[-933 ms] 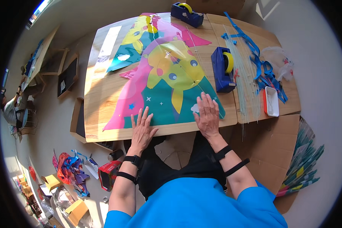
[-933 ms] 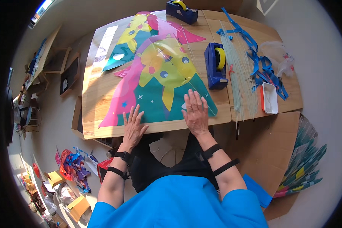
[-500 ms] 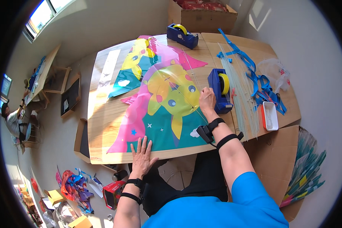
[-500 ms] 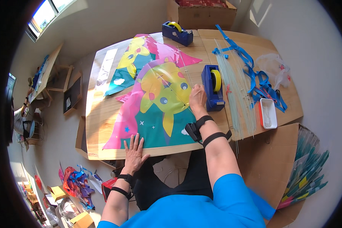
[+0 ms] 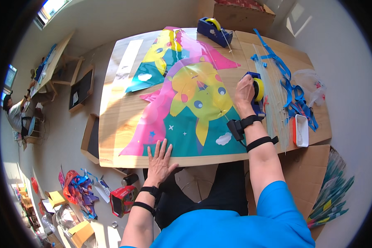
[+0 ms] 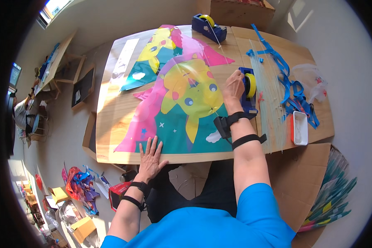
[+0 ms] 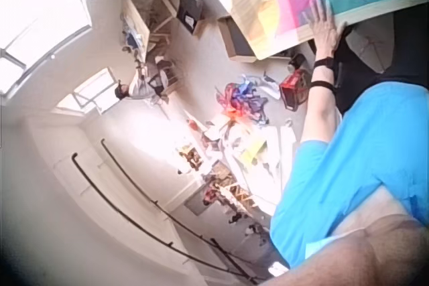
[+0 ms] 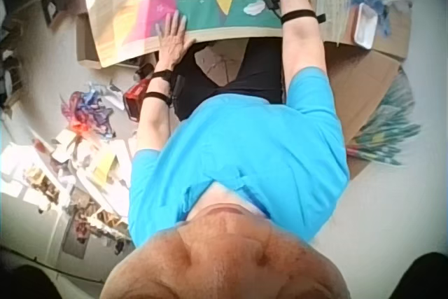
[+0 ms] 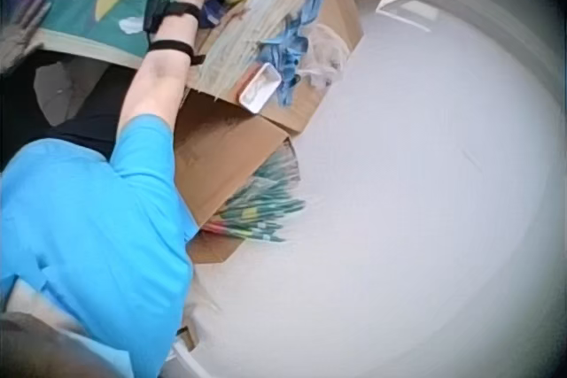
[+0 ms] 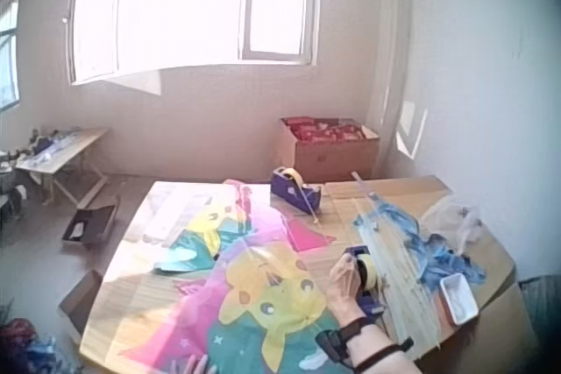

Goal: Assembling a kite by attaching support rods and tape to the kite skin.

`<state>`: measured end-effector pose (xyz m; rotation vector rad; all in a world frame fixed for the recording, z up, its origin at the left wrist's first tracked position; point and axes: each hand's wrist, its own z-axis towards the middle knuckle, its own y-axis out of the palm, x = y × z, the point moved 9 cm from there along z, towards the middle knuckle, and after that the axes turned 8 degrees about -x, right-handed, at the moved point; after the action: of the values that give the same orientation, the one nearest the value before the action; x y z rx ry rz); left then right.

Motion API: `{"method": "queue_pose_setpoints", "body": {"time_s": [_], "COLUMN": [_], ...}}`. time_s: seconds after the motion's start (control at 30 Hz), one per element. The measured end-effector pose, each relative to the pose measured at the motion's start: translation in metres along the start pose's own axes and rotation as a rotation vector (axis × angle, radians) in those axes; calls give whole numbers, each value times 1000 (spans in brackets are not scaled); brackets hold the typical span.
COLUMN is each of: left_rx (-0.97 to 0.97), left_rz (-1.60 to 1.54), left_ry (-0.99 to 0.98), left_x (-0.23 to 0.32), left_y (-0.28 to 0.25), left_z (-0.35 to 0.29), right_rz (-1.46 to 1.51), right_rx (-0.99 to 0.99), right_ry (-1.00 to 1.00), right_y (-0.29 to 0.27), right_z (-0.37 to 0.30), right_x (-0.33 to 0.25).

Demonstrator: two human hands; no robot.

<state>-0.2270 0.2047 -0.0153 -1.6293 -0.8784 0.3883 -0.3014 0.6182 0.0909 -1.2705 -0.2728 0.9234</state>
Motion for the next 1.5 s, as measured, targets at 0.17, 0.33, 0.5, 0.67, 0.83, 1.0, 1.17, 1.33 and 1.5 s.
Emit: {"method": "queue_pose_setpoints", "body": {"time_s": [0.17, 0.33, 0.5, 0.67, 0.83, 1.0, 1.17, 1.33, 1.5], "left_rx": [67, 465, 503, 548, 234, 213, 347, 556, 474], "left_rz": [-90, -251, -263, -240, -138, -130, -157, -291, -208], "left_ry": [32, 74, 65, -110, -189, -129, -125, -124, 15], "left_x": [-1, 6, 30, 16, 3, 20, 16, 5, 4], "left_y": [-7, -45, -53, -51, 1, 12, -8, -56, -89], "left_z": [-2, -40, -42, -30, -26, -26, -48, -63, -35], "right_rz": [443, 338, 312, 258, 332, 277, 282, 350, 378], "right_rx": [-33, -330, -372, -390, -448, -476, -404, -341, -284], "right_ry": [-634, -752, -771, -837, -638, -644, -681, -771, -829], "right_y": [-62, -38, -26, -17, -4, -10, -31, -46, -55], "right_z": [-113, -236, -268, -274, -263, -253, -250, -262, -267], "right_x": [-57, -49, -43, -52, -19, 7, -4, -47, -71]}}
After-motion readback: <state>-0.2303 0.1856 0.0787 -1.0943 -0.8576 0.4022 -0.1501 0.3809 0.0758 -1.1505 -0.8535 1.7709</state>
